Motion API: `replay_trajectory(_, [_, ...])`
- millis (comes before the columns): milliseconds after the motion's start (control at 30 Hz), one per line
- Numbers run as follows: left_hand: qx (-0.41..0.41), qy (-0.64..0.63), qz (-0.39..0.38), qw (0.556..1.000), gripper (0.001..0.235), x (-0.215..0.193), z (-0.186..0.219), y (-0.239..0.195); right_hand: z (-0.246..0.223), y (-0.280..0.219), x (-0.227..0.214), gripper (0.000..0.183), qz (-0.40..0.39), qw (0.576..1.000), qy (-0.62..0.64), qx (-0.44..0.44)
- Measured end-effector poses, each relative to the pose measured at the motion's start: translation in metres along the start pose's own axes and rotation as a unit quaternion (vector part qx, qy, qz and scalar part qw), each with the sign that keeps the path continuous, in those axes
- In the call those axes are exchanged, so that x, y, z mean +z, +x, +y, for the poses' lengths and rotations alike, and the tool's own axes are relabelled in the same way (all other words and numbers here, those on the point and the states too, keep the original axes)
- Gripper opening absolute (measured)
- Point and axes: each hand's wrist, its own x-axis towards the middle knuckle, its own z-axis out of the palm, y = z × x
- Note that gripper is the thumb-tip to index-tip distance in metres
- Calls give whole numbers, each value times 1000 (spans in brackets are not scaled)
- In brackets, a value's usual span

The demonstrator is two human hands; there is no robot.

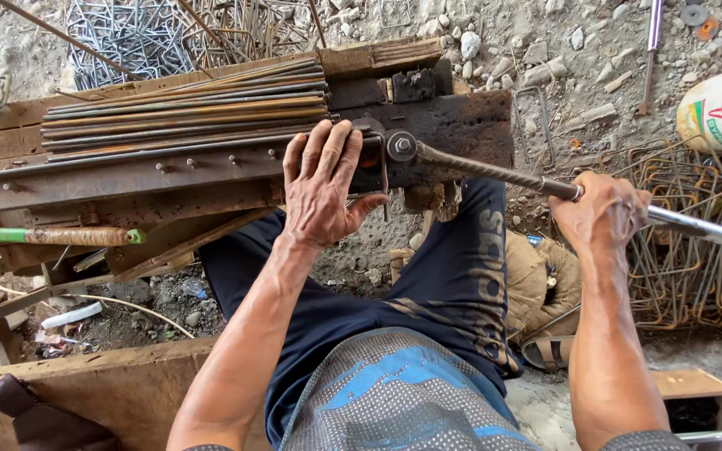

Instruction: The person sits on the ground and uses a manual bending machine to shape metal rods. They insert the rods into the machine, rotate the crank handle to bend the metal, and then remove the finished pieces.

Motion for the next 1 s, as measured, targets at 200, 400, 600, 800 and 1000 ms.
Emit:
replay_trajectory(200, [3, -51, -9, 999, 90, -5, -6, -1, -4, 2, -6, 26, -19, 999, 35, 12])
replay_trajectory(400, [44, -78, -35, 995, 77, -20, -27, -11, -3, 3, -2, 31, -3, 999, 43, 12])
replay_trajectory(600, [34, -171, 34, 984, 17, -43, -26, 11, -3, 11, 1, 34, -20, 999, 25, 13])
replay_trajectory(800, [-221, -579, 31, 784, 26, -77, -21, 49, -11, 11, -16, 36, -62, 998, -2, 21])
replay_trajectory(1000, [-321, -747, 6, 582, 26, -68, -19, 33, 0, 11, 5, 34, -43, 999, 11, 11])
